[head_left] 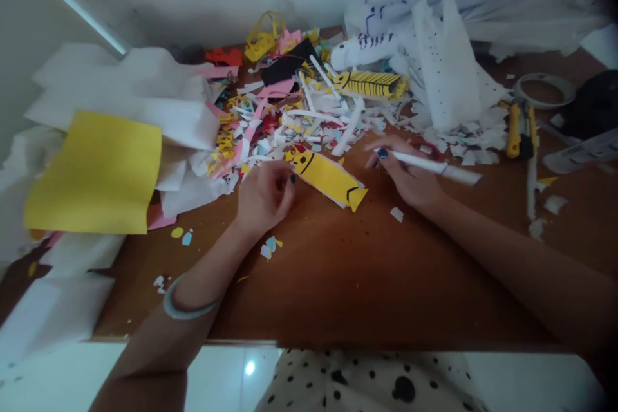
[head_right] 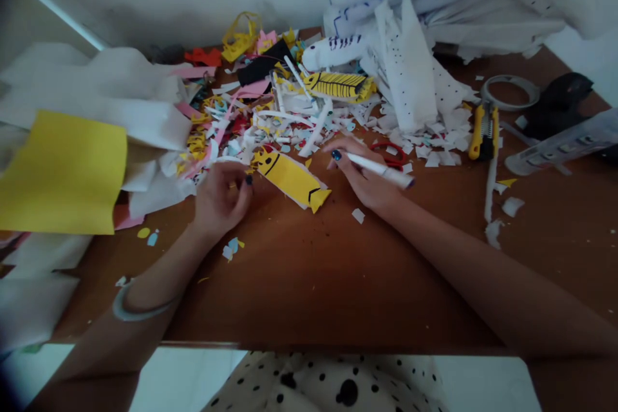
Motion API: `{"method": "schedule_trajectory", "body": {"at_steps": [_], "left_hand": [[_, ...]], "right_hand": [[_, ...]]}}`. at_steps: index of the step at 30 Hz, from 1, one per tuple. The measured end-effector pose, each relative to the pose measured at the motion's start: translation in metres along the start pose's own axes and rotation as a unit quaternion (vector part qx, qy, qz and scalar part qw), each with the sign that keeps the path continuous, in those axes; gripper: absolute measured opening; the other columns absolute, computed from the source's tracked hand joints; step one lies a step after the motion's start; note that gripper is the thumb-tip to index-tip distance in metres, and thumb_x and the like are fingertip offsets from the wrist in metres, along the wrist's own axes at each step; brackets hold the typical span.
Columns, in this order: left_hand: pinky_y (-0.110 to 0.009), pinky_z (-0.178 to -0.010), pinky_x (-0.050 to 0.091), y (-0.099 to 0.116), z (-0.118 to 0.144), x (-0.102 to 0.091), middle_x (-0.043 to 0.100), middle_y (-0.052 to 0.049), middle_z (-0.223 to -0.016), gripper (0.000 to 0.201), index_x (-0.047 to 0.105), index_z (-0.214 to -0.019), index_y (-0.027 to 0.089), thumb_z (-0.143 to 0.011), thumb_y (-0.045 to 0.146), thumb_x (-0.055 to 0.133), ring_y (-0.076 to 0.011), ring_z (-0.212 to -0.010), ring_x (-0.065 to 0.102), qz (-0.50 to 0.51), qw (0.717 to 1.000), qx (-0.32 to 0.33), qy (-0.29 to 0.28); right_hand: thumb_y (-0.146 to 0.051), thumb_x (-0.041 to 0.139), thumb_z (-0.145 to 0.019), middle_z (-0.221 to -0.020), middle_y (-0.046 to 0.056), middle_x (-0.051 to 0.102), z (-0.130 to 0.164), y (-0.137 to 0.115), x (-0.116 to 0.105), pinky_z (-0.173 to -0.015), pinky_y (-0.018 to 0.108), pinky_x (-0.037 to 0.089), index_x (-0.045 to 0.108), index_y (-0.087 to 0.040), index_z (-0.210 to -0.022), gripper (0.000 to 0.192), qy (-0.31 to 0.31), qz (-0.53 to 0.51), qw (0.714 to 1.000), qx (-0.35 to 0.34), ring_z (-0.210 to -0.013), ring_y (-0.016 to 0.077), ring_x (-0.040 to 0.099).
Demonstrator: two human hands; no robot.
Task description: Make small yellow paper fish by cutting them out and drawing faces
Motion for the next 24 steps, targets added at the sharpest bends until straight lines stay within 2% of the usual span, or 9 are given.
{"method": "schedule_trajectory", "body": {"at_steps": [2, 4, 7, 11, 15, 17, 19, 21, 24], "left_hand": [[-0.033, -0.071, 0.046, 0.005, 0.002, 0.005, 0.064, -0.001, -0.078, 0.01, 0.051, -0.097, 0.021, -0.087, 0.021, 0.05, -0.0173, -0.071, 0.059, 0.032, 0.995, 0.063, -0.064], [-0.033, -0.075, 0.046, 0.009, 0.002, 0.009, 0.066, -0.003, -0.084, 0.006, 0.051, -0.092, 0.021, -0.087, 0.023, 0.051, -0.0189, -0.079, 0.062, 0.042, 0.988, 0.102, -0.109], [-0.034, -0.079, 0.047, 0.011, 0.0, 0.011, 0.068, -0.005, -0.091, 0.011, 0.052, -0.097, 0.02, -0.087, 0.024, 0.051, -0.0208, -0.085, 0.061, 0.032, 0.988, 0.089, -0.124], [-0.034, -0.075, 0.045, 0.008, -0.004, 0.009, 0.068, -0.005, -0.088, 0.007, 0.054, -0.091, 0.019, -0.085, 0.022, 0.051, -0.0211, -0.081, 0.059, -0.008, 0.995, 0.057, -0.083], [-0.03, -0.063, 0.04, 0.005, -0.003, 0.003, 0.057, 0.0, -0.066, 0.002, 0.052, -0.08, 0.02, -0.082, 0.02, 0.053, -0.0168, -0.065, 0.052, -0.014, 0.998, 0.051, -0.021], [-0.028, -0.061, 0.038, 0.004, -0.001, 0.0, 0.054, 0.002, -0.064, 0.004, 0.052, -0.081, 0.02, -0.081, 0.017, 0.054, -0.0143, -0.062, 0.049, 0.024, 0.999, 0.045, 0.011], [-0.026, -0.059, 0.037, 0.001, 0.001, 0.0, 0.053, 0.002, -0.067, 0.007, 0.052, -0.087, 0.02, -0.082, 0.016, 0.055, -0.0116, -0.061, 0.048, 0.098, 0.994, 0.002, 0.045], [-0.024, -0.056, 0.036, -0.002, 0.002, 0.004, 0.052, 0.003, -0.07, 0.007, 0.052, -0.092, 0.02, -0.086, 0.019, 0.054, -0.0098, -0.059, 0.045, 0.211, 0.973, -0.064, 0.068], [-0.023, -0.051, 0.032, -0.007, 0.001, 0.013, 0.045, 0.003, -0.067, 0.011, 0.053, -0.092, 0.021, -0.09, 0.031, 0.053, -0.0094, -0.055, 0.039, 0.392, 0.906, -0.137, 0.081]], "right_hand": [[-0.039, 0.041, -0.099, -0.096, 0.005, 0.071, 0.0, -0.002, 0.002, -0.089, 0.042, 0.049, 0.062, -0.028, -0.107, 0.024, -0.012, 0.052, 0.998, -0.028, -0.093, 0.0238, 0.066], [-0.035, 0.042, -0.099, -0.097, 0.004, 0.073, 0.0, -0.003, 0.004, -0.09, 0.042, 0.049, 0.063, -0.028, -0.105, 0.023, -0.027, 0.11, 0.992, -0.053, -0.097, 0.0253, 0.065], [-0.028, 0.041, -0.099, -0.095, 0.003, 0.074, 0.001, -0.005, 0.008, -0.087, 0.041, 0.05, 0.063, -0.027, -0.106, 0.023, -0.087, 0.136, 0.981, -0.102, -0.094, 0.0244, 0.065], [-0.025, 0.04, -0.099, -0.103, 0.002, 0.073, 0.003, -0.007, 0.009, -0.086, 0.038, 0.05, 0.063, -0.028, -0.105, 0.023, -0.132, 0.116, 0.973, -0.147, -0.095, 0.022, 0.065], [-0.028, 0.044, -0.098, -0.088, 0.002, 0.072, 0.004, -0.007, 0.003, -0.083, 0.037, 0.049, 0.063, -0.031, -0.108, 0.022, -0.063, 0.106, 0.985, -0.121, -0.09, 0.0227, 0.065], [-0.029, 0.044, -0.098, -0.081, 0.002, 0.07, 0.005, -0.008, 0.001, -0.082, 0.038, 0.049, 0.063, -0.031, -0.107, 0.021, -0.045, 0.093, 0.989, -0.109, -0.086, 0.0229, 0.064], [-0.03, 0.044, -0.099, -0.078, 0.002, 0.069, 0.004, -0.01, 0.001, -0.083, 0.038, 0.049, 0.064, -0.032, -0.107, 0.021, -0.042, 0.084, 0.99, -0.103, -0.085, 0.0227, 0.064], [-0.031, 0.043, -0.099, -0.078, 0.002, 0.069, 0.004, -0.012, 0.001, -0.084, 0.038, 0.048, 0.064, -0.031, -0.105, 0.022, -0.045, 0.086, 0.99, -0.1, -0.086, 0.0227, 0.064], [-0.031, 0.042, -0.099, -0.077, 0.002, 0.069, 0.004, -0.013, 0.0, -0.083, 0.037, 0.048, 0.064, -0.03, -0.105, 0.022, -0.049, 0.094, 0.99, -0.092, -0.087, 0.0224, 0.064]]}}
Point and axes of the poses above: each hand's wrist, its own z-axis away from the middle knuckle, its own x-axis out of the palm, y = z × x, the point moved 2 cm from there along -z, towards the middle knuckle
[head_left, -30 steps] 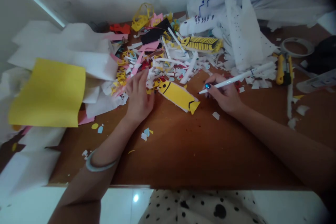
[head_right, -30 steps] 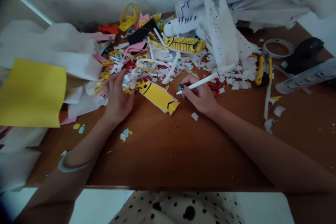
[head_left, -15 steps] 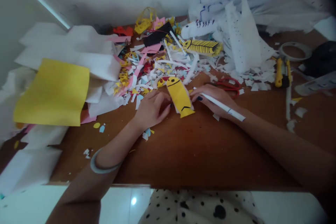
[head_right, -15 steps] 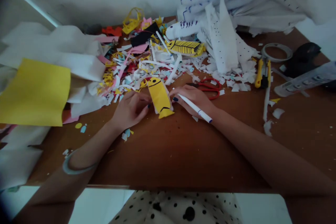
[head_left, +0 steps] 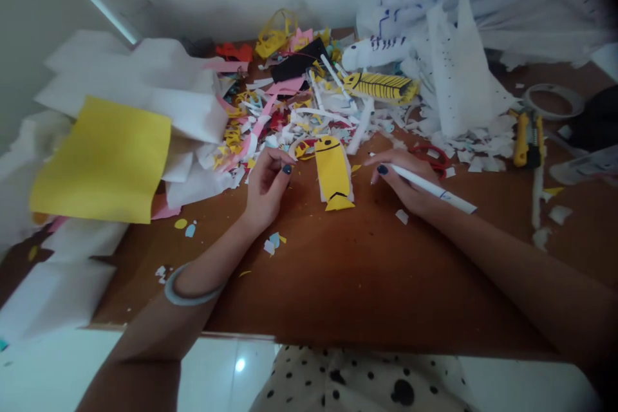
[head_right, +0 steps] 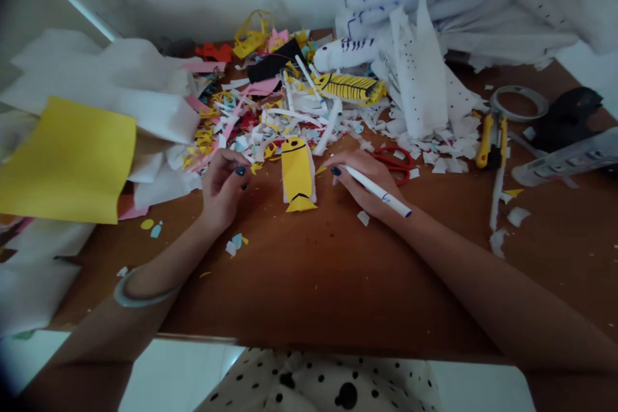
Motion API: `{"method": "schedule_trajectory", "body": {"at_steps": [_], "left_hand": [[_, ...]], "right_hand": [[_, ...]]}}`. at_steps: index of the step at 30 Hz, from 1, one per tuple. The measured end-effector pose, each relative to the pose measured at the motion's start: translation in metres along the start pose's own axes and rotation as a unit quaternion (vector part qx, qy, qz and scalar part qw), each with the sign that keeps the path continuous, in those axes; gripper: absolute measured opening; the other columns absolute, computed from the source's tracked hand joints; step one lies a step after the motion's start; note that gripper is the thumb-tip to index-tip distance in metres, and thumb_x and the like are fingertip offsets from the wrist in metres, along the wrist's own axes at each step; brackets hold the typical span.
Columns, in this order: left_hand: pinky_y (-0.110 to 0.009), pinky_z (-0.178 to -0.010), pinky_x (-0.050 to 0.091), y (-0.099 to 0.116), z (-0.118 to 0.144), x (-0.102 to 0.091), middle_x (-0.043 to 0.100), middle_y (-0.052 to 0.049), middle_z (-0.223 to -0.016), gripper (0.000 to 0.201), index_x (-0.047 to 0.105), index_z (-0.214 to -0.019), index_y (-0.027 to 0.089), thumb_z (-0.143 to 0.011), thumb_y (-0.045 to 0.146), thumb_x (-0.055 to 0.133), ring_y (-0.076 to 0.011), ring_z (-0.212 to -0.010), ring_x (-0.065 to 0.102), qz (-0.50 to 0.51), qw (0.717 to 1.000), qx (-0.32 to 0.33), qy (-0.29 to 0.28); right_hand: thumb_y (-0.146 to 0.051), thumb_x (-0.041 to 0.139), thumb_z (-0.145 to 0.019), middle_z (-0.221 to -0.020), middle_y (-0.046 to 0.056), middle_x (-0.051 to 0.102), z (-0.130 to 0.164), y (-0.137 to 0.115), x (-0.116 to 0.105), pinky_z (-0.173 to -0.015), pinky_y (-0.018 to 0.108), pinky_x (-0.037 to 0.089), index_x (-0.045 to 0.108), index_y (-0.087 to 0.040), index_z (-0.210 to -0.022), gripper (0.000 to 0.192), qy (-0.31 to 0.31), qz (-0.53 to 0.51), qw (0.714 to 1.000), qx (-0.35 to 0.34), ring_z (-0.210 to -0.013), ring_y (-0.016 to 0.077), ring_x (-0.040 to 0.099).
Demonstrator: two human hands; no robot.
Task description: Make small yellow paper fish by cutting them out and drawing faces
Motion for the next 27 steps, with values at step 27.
{"method": "schedule_trajectory", "body": {"at_steps": [27], "left_hand": [[-0.031, -0.064, 0.035, 0.056, 0.027, 0.029, 0.065, -0.001, -0.075, 0.019, 0.052, -0.079, 0.02, -0.094, 0.032, 0.048, -0.0149, -0.068, 0.051, -0.386, 0.767, 0.408, -0.31]], "right_hand": [[-0.035, 0.041, -0.099, -0.077, 0.001, 0.069, -0.001, 0.0, 0.0, -0.079, 0.036, 0.049, 0.064, -0.03, -0.103, 0.024, -0.009, -0.005, 1.0, 0.006, -0.08, 0.0211, 0.065]]}}
Point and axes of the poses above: each hand's wrist, its own z-axis away from the middle knuckle, its own x-axis out of the palm, y = z × x, the point moved 2 cm from there along -z, towards the middle knuckle
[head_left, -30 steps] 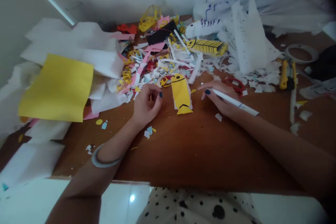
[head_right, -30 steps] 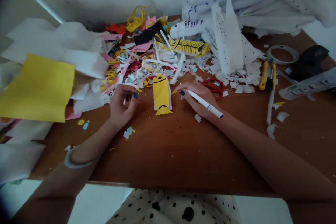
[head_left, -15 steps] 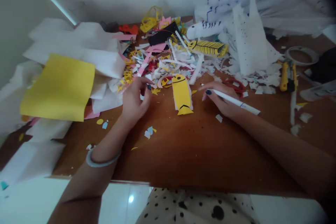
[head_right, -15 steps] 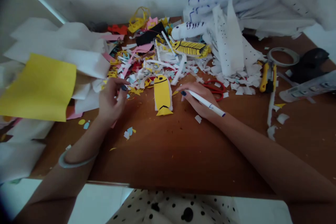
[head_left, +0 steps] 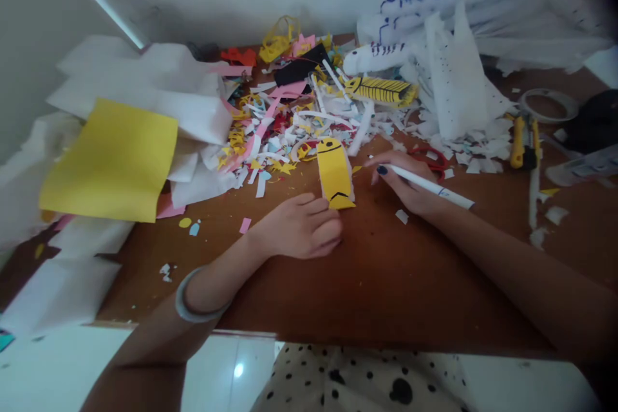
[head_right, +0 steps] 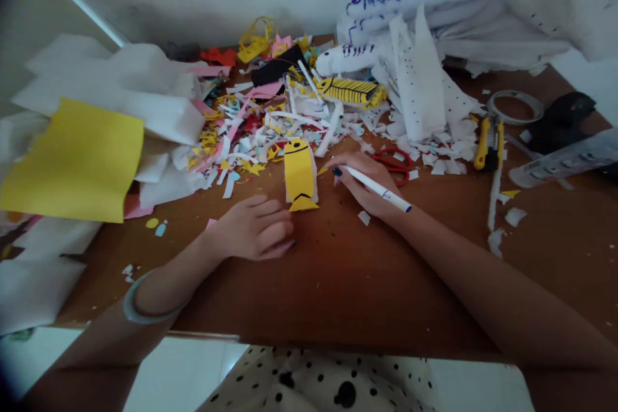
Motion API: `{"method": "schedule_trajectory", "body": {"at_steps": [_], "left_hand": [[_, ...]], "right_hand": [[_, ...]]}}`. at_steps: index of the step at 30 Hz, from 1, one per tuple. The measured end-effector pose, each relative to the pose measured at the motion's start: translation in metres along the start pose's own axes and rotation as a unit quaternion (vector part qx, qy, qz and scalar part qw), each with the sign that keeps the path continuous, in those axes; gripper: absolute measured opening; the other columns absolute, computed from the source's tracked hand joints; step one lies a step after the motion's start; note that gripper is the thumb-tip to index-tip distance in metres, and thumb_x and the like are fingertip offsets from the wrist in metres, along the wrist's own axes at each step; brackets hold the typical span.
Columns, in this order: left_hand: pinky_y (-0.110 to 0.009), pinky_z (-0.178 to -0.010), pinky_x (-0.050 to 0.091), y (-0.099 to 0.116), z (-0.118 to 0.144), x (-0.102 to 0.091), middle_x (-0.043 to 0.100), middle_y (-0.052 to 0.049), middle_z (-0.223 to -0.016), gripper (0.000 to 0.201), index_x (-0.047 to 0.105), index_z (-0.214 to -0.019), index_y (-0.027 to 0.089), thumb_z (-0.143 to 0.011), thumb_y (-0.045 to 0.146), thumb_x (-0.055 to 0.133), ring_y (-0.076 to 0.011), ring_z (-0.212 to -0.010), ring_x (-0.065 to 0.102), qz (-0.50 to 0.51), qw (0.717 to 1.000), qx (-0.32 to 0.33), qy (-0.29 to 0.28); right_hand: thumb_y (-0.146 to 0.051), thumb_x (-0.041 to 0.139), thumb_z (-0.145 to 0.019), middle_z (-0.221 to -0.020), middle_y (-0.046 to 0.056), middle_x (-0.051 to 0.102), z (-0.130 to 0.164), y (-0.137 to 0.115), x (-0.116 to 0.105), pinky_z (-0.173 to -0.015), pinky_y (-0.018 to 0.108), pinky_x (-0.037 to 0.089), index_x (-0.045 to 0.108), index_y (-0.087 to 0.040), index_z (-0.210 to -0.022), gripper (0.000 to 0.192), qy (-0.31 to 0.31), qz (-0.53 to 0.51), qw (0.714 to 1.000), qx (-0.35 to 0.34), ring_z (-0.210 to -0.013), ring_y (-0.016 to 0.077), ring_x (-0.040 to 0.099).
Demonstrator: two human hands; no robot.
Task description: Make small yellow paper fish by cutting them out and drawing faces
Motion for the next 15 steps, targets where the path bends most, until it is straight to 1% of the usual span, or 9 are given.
{"method": "schedule_trajectory", "body": {"at_steps": [2, 5, 7, 9, 10, 11, 12, 14, 15], "left_hand": [[-0.031, -0.06, 0.033, 0.012, -0.002, -0.003, 0.063, 0.0, -0.074, 0.016, 0.052, -0.079, 0.021, -0.092, 0.031, 0.05, -0.0135, -0.064, 0.049, 0.037, 0.998, 0.047, 0.028], [-0.03, -0.057, 0.032, 0.027, -0.007, -0.009, 0.059, 0.001, -0.069, 0.014, 0.053, -0.078, 0.021, -0.09, 0.027, 0.055, -0.0125, -0.062, 0.048, 0.051, 0.993, 0.097, 0.035], [-0.03, -0.056, 0.031, 0.025, -0.008, -0.013, 0.057, 0.002, -0.066, 0.014, 0.053, -0.077, 0.021, -0.09, 0.024, 0.054, -0.0128, -0.06, 0.048, 0.022, 0.995, 0.088, 0.039], [-0.031, -0.055, 0.029, 0.008, -0.003, -0.016, 0.055, 0.001, -0.063, 0.016, 0.05, -0.075, 0.021, -0.091, 0.023, 0.053, -0.0147, -0.058, 0.048, -0.047, 0.998, -0.014, 0.028], [-0.031, -0.056, 0.029, -0.006, 0.003, -0.017, 0.055, -0.001, -0.063, 0.017, 0.05, -0.076, 0.021, -0.091, 0.026, 0.052, -0.0166, -0.06, 0.05, -0.093, 0.988, -0.126, 0.004], [-0.031, -0.056, 0.029, -0.023, 0.012, -0.017, 0.054, -0.002, -0.063, 0.016, 0.05, -0.078, 0.02, -0.092, 0.03, 0.052, -0.0187, -0.061, 0.051, -0.134, 0.958, -0.255, -0.013], [-0.031, -0.056, 0.03, -0.039, 0.022, -0.018, 0.056, -0.004, -0.065, 0.017, 0.052, -0.083, 0.02, -0.091, 0.034, 0.052, -0.0208, -0.063, 0.053, -0.166, 0.916, -0.365, -0.02], [-0.032, -0.057, 0.033, -0.066, 0.043, -0.016, 0.06, -0.007, -0.072, 0.02, 0.054, -0.094, 0.017, -0.089, 0.037, 0.053, -0.0242, -0.066, 0.057, -0.199, 0.855, -0.477, -0.04], [-0.033, -0.059, 0.036, -0.077, 0.052, -0.013, 0.062, -0.009, -0.076, 0.022, 0.054, -0.098, 0.016, -0.088, 0.035, 0.053, -0.0263, -0.07, 0.059, -0.198, 0.842, -0.499, -0.057]], "right_hand": [[-0.037, 0.041, -0.099, -0.077, 0.002, 0.069, 0.0, 0.0, 0.0, -0.08, 0.038, 0.05, 0.064, -0.03, -0.103, 0.025, -0.002, 0.004, 1.0, 0.005, -0.08, 0.0218, 0.065], [-0.038, 0.04, -0.099, -0.077, 0.002, 0.068, 0.001, 0.001, 0.0, -0.081, 0.038, 0.051, 0.063, -0.03, -0.103, 0.025, -0.006, 0.003, 1.0, 0.013, -0.08, 0.0215, 0.065], [-0.039, 0.04, -0.099, -0.078, 0.002, 0.068, 0.001, 0.001, -0.001, -0.08, 0.037, 0.051, 0.063, -0.031, -0.103, 0.025, -0.008, 0.001, 1.0, 0.013, -0.081, 0.0213, 0.065], [-0.039, 0.04, -0.099, -0.078, 0.002, 0.068, 0.001, 0.001, -0.001, -0.08, 0.038, 0.05, 0.063, -0.03, -0.103, 0.025, -0.011, -0.003, 1.0, 0.014, -0.08, 0.0213, 0.064], [-0.039, 0.04, -0.099, -0.078, 0.002, 0.068, 0.001, 0.0, -0.001, -0.08, 0.038, 0.05, 0.063, -0.03, -0.103, 0.024, -0.013, -0.005, 1.0, 0.014, -0.08, 0.0213, 0.064], [-0.039, 0.04, -0.099, -0.077, 0.002, 0.068, 0.0, 0.0, -0.001, -0.079, 0.038, 0.05, 0.062, -0.03, -0.103, 0.024, -0.015, -0.008, 1.0, 0.014, -0.079, 0.0212, 0.064], [-0.038, 0.04, -0.099, -0.077, 0.002, 0.068, 0.0, 0.0, -0.001, -0.08, 0.038, 0.05, 0.062, -0.029, -0.103, 0.024, -0.015, -0.01, 1.0, 0.015, -0.08, 0.0212, 0.064], [-0.036, 0.041, -0.099, -0.077, 0.002, 0.069, 0.0, 0.0, -0.001, -0.08, 0.038, 0.05, 0.062, -0.029, -0.102, 0.023, -0.013, -0.007, 1.0, 0.012, -0.081, 0.0213, 0.064], [-0.035, 0.041, -0.099, -0.077, 0.002, 0.069, 0.0, -0.001, 0.0, -0.08, 0.038, 0.05, 0.062, -0.028, -0.102, 0.023, -0.011, -0.007, 1.0, 0.009, -0.082, 0.0215, 0.065]]}}
Point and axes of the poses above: each hand's wrist, its own z-axis away from the middle knuckle, its own x-axis out of the palm, y = z × x, the point moved 2 cm from there along -z, towards the middle knuckle
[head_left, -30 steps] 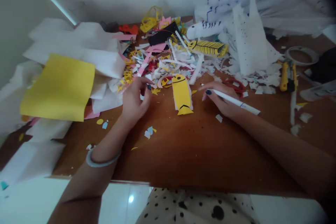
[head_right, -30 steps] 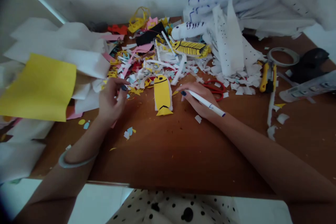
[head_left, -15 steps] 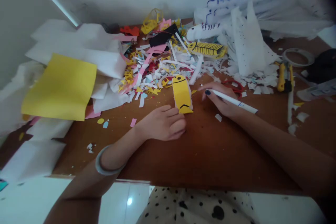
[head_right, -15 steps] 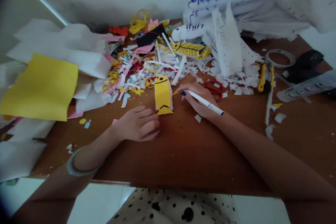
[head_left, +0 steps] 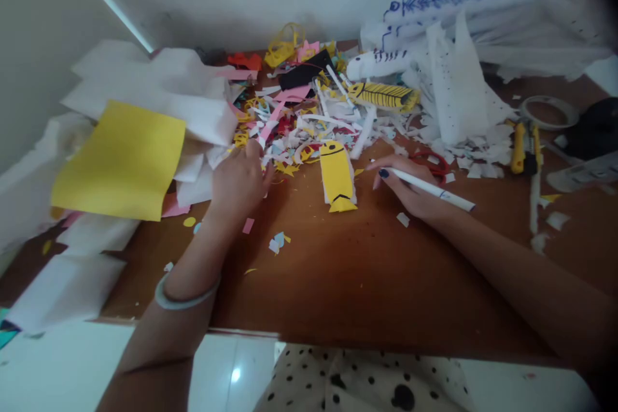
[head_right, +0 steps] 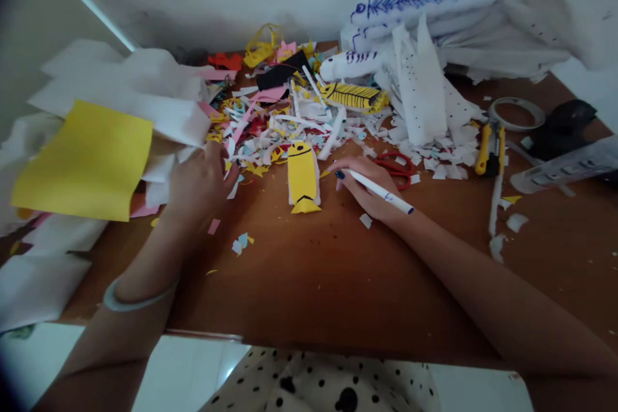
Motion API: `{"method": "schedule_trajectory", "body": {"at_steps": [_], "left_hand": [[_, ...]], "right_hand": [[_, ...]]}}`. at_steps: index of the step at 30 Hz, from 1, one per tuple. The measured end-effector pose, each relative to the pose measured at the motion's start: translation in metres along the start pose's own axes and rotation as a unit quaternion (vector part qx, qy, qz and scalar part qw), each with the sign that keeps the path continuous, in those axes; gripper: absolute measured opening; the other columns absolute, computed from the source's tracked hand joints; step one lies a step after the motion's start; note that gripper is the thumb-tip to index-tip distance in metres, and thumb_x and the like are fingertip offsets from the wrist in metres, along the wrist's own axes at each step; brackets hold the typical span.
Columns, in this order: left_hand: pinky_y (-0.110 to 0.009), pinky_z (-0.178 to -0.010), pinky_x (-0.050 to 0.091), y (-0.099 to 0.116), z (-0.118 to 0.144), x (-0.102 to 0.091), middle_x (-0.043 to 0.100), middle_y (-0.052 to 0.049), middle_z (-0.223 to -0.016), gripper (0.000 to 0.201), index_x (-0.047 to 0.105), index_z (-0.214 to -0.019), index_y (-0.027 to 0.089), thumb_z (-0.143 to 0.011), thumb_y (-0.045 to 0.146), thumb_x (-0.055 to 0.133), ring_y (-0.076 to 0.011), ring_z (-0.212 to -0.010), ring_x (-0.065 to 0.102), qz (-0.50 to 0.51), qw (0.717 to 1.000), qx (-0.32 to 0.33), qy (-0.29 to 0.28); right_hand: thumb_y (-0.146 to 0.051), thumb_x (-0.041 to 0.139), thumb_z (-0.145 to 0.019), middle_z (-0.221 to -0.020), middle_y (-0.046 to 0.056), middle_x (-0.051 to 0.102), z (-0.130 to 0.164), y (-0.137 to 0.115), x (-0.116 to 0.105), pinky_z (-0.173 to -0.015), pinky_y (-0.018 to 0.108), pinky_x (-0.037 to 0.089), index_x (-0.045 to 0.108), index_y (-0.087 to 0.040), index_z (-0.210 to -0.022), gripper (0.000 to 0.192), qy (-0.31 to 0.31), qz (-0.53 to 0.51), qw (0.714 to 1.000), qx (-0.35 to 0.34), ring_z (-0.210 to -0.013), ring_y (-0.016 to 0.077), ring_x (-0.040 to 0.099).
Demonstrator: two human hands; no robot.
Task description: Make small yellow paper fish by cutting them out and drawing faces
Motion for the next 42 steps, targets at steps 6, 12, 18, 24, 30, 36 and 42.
{"method": "schedule_trajectory", "body": {"at_steps": [6, 12, 18, 24, 30, 36, 42], "left_hand": [[-0.042, -0.078, 0.046, -0.029, -0.009, 0.034, 0.066, -0.019, -0.098, 0.032, 0.052, -0.111, 0.012, -0.087, 0.033, 0.048, -0.0351, -0.098, 0.061, 0.026, 0.999, -0.022, -0.038], [-0.041, -0.078, 0.049, -0.034, -0.012, 0.047, 0.067, -0.019, -0.094, 0.038, 0.049, -0.115, 0.009, -0.091, 0.037, 0.044, -0.0328, -0.095, 0.064, 0.061, 0.994, -0.037, -0.087], [-0.041, -0.072, 0.049, -0.036, -0.015, 0.05, 0.067, -0.019, -0.089, 0.03, 0.053, -0.11, 0.01, -0.091, 0.027, 0.038, -0.031, -0.083, 0.065, 0.058, 0.992, -0.055, -0.094], [-0.041, -0.075, 0.048, -0.038, -0.015, 0.05, 0.066, -0.017, -0.09, 0.024, 0.056, -0.103, 0.013, -0.09, 0.026, 0.04, -0.0309, -0.087, 0.063, 0.073, 0.994, -0.056, -0.058], [-0.036, -0.072, 0.045, -0.035, -0.014, 0.041, 0.064, -0.009, -0.084, 0.02, 0.058, -0.103, 0.019, -0.087, 0.021, 0.047, -0.0245, -0.078, 0.061, 0.156, 0.985, -0.07, 0.039], [-0.032, -0.07, 0.044, -0.03, -0.012, 0.036, 0.065, -0.007, -0.084, 0.027, 0.07, -0.103, 0.021, -0.085, 0.02, 0.049, -0.0215, -0.076, 0.059, 0.203, 0.976, -0.039, 0.071], [-0.031, -0.064, 0.039, -0.035, -0.012, 0.041, 0.059, -0.006, -0.076, 0.035, 0.074, -0.107, 0.022, -0.088, 0.019, 0.045, -0.0189, -0.067, 0.054, 0.197, 0.977, -0.042, 0.076]], "right_hand": [[-0.034, 0.041, -0.099, -0.077, 0.002, 0.069, 0.001, 0.001, 0.0, -0.078, 0.037, 0.049, 0.063, -0.027, -0.102, 0.024, 0.0, 0.001, 1.0, -0.006, -0.078, 0.0205, 0.064], [-0.031, 0.042, -0.099, -0.076, 0.001, 0.068, 0.002, 0.003, 0.001, -0.078, 0.036, 0.048, 0.062, -0.027, -0.103, 0.021, -0.008, -0.004, 1.0, -0.013, -0.079, 0.0197, 0.064], [-0.03, 0.041, -0.099, -0.076, 0.001, 0.069, 0.002, 0.002, 0.001, -0.075, 0.034, 0.048, 0.062, -0.026, -0.103, 0.021, -0.016, -0.001, 1.0, -0.002, -0.078, 0.0196, 0.064], [-0.029, 0.042, -0.099, -0.076, 0.002, 0.069, 0.002, 0.004, 0.001, -0.074, 0.035, 0.049, 0.063, -0.024, -0.102, 0.022, -0.018, 0.006, 1.0, 0.005, -0.077, 0.02, 0.064], [-0.032, 0.042, -0.099, -0.075, 0.0, 0.068, 0.003, 0.006, 0.001, -0.08, 0.037, 0.05, 0.062, -0.03, -0.103, 0.021, -0.017, -0.003, 1.0, -0.001, -0.08, 0.0204, 0.066], [-0.033, 0.041, -0.1, -0.076, 0.001, 0.068, 0.004, 0.002, 0.001, -0.077, 0.036, 0.05, 0.062, -0.032, -0.105, 0.022, -0.01, -0.007, 1.0, -0.01, -0.078, 0.0205, 0.064], [-0.03, 0.041, -0.099, -0.076, 0.001, 0.067, 0.004, 0.003, 0.002, -0.077, 0.035, 0.05, 0.063, -0.026, -0.106, 0.023, -0.012, -0.02, 0.999, -0.021, -0.078, 0.019, 0.064]]}}
Point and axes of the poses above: each hand's wrist, its own z-axis away from the middle knuckle, its own x-axis out of the palm, y = z × x, the point moved 2 cm from there along -z, towards the middle knuckle
